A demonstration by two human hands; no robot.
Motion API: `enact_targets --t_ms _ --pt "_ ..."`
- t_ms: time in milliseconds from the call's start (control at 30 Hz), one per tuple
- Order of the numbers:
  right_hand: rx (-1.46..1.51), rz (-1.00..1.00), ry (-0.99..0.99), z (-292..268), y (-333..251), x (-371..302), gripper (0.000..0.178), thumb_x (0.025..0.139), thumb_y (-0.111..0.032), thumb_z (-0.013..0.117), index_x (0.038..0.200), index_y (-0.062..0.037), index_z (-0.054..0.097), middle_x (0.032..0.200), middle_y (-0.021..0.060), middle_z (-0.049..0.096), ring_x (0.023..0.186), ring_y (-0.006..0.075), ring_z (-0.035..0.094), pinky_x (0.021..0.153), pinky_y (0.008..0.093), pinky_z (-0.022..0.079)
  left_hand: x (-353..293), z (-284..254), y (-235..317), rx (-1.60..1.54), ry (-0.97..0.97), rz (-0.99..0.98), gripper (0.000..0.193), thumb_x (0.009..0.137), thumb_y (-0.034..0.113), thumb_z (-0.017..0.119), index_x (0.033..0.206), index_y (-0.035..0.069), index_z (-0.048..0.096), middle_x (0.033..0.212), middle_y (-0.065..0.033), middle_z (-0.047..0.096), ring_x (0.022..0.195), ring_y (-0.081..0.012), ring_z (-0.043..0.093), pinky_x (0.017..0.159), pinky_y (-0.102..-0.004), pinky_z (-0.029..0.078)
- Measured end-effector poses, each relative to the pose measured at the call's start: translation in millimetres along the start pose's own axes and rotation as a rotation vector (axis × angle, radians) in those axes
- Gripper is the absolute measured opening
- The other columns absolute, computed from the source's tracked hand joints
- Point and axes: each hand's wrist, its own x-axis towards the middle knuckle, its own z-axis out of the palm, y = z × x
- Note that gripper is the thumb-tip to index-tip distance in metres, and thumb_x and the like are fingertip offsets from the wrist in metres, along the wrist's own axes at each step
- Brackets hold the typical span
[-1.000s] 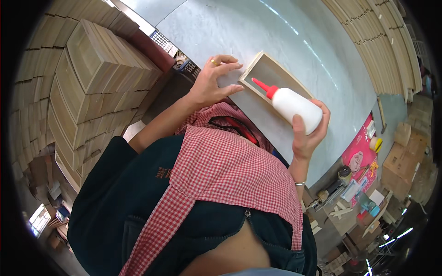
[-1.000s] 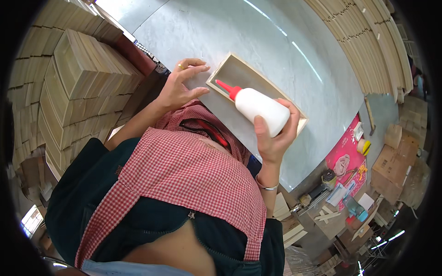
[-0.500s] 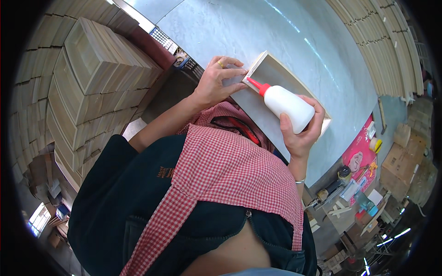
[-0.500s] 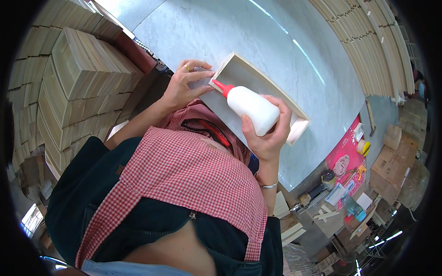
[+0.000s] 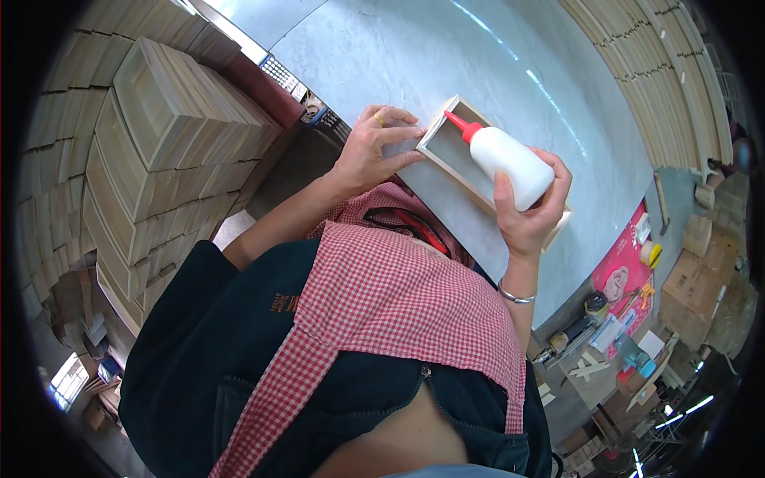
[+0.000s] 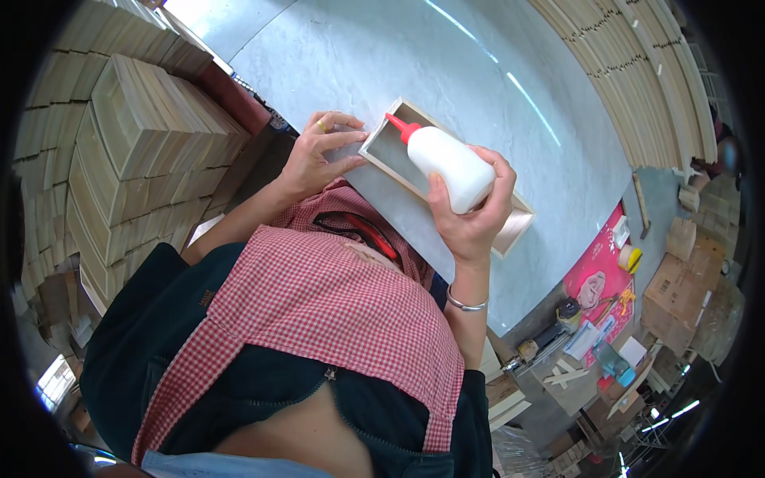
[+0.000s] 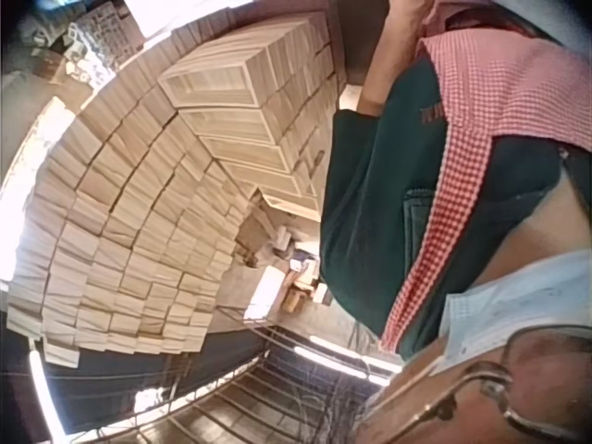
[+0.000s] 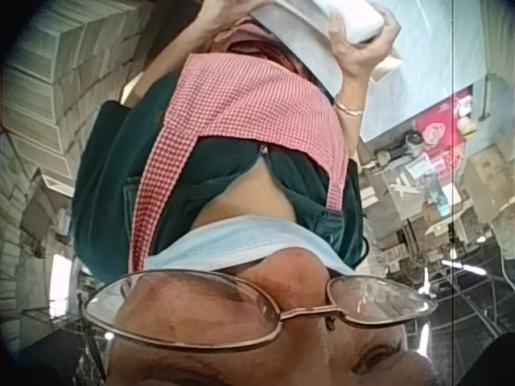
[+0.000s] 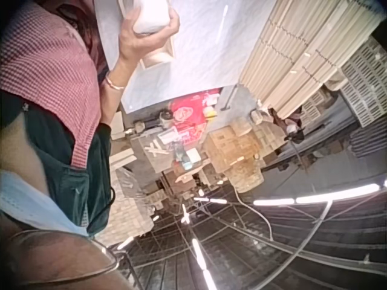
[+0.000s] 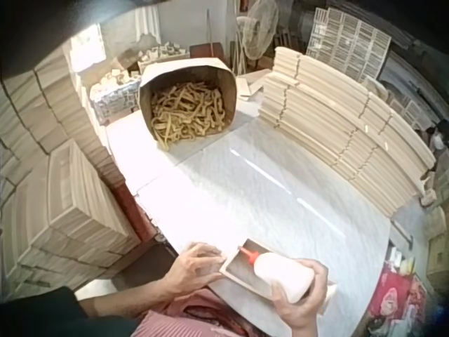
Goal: Apply glue to wooden pieces and use a nail gun to assemble wooden boxes.
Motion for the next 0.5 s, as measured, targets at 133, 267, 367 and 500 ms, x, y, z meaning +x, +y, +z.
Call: enact_targets --t_ms 133,267,367,500 --pt "-0.042 -0.035 0.035 1 3 5 0.057 0.079 -0.014 0.081 0.125 -0.0066 0.049 0.115 0.0123 0.063 0.095 0.0251 0.065 0.077 0.0337 0.057 0 -1 2 -0.007 -0.022 -0.04 0.034 0.079 0.012 0.084 0.112 0.013 0.078 0.123 -0.0038 0.063 0.119 -0.0253 0.047 0.101 -0.04 0.046" --pt "-0.097 -0.056 0.072 2 5 9 0.056 0.08 -0.014 0.081 0.125 -0.0066 0.049 0.115 0.012 0.063 0.094 0.0248 0.065 0.076 0.0333 0.057 -1 -1 2 -0.004 -0.012 -0.024 0.034 0.079 0.013 0.084 0.112 0.013 0.078 0.123 -0.0038 0.064 0.119 -0.0254 0.047 0.101 -0.0401 0.046" --pt "-0.119 -0.056 0.087 -1 5 9 0.056 0.08 -0.014 0.08 0.125 -0.0067 0.049 0.115 0.0119 0.063 0.094 0.0247 0.065 0.077 0.0333 0.057 0 -1 2 -0.002 -0.008 -0.018 0.034 0.079 0.013 0.084 0.112 0.013 0.078 0.123 -0.0038 0.064 0.119 -0.0254 0.047 0.101 -0.0401 0.046" --pt "-0.132 -0.034 0.092 -9 6 5 0.056 0.08 -0.015 0.08 0.126 -0.0067 0.049 0.114 0.0117 0.063 0.094 0.0248 0.065 0.077 0.0335 0.056 0 0 2 0.003 -0.007 -0.018 0.033 0.079 0.013 0.084 0.112 0.012 0.078 0.123 -0.004 0.064 0.119 -0.0254 0.047 0.101 -0.0402 0.046"
